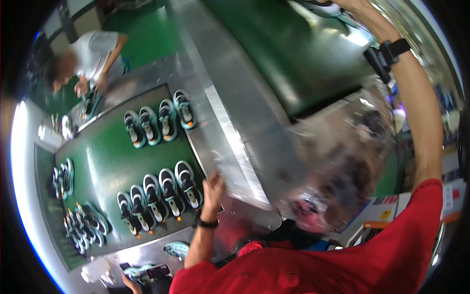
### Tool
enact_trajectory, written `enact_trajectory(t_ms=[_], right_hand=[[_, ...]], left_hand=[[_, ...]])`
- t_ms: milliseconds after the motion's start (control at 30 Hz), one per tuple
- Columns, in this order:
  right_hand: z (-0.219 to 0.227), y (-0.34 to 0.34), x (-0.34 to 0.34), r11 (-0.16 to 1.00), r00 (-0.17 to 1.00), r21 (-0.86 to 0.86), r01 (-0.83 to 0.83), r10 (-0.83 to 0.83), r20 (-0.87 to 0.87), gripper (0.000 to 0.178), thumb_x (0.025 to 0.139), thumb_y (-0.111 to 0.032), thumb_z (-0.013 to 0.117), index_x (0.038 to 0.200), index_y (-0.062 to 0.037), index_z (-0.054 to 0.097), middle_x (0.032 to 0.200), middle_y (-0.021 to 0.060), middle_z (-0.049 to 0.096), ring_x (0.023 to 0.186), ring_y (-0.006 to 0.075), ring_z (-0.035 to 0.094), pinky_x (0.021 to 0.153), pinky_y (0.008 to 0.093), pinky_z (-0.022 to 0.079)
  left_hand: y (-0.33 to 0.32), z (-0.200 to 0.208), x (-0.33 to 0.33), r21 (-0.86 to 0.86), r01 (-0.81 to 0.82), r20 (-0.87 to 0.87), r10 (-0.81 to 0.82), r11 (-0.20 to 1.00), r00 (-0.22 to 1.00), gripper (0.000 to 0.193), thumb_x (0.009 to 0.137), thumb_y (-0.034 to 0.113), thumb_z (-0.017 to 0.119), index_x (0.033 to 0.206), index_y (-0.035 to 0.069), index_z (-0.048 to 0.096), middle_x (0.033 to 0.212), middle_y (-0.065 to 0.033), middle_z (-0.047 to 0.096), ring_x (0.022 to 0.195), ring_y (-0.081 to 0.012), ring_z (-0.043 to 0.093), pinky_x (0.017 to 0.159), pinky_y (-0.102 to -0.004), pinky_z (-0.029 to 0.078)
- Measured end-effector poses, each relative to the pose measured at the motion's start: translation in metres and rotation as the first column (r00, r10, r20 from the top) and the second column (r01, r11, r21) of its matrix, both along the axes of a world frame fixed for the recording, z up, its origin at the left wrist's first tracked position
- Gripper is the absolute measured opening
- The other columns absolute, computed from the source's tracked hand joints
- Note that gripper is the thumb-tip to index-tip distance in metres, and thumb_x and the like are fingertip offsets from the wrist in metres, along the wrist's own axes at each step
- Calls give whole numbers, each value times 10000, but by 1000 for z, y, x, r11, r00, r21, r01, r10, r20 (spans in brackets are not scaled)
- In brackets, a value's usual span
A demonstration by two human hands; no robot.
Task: Operates an industrial pressing machine to attach soles to shoe uppers and manages items on a conveyor.
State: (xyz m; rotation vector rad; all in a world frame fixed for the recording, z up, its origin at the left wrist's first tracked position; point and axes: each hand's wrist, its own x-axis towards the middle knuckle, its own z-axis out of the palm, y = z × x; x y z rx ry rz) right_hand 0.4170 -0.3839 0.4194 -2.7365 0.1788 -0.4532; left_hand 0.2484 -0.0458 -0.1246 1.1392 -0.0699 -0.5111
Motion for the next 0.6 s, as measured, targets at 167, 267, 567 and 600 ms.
enact_trajectory(t_ms=[167,267,567,600], right_hand=[[50,10,-141,958,942,278,66,-151,299,192,799,-163,690,915,-10,703,813,54,688,718,151,625,661,287,506],[70,11,-259,949,838,294,111,-248,486,176,822,-126,655,949,-23,720,866,62,696,760,138,620,673,268,497],[-24,30,-600,881,791,387,271,-433,432,244,787,-161,669,979,-21,727,937,82,716,860,116,638,802,247,501],[-36,44,-639,810,766,486,329,-530,365,288,800,-173,664,1031,-6,705,929,90,712,856,119,640,791,261,503]], left_hand=[[-29,176,-99,-274,554,-189,-609,786,770,483,955,244,595,1325,-48,491,1279,-208,564,1100,-310,603,929,-391,502],[-62,236,-129,-384,737,-39,-807,556,589,599,954,399,556,1380,-6,441,1358,-251,491,1212,-408,528,1029,-483,432],[-175,376,-304,-821,541,100,-979,-181,-176,614,932,378,543,1434,65,380,1462,-209,373,1254,-447,460,1026,-595,377],[-194,341,-339,-840,456,225,-953,-295,-201,690,902,467,555,1434,65,377,1422,-205,413,1116,-403,544,949,-564,444]])
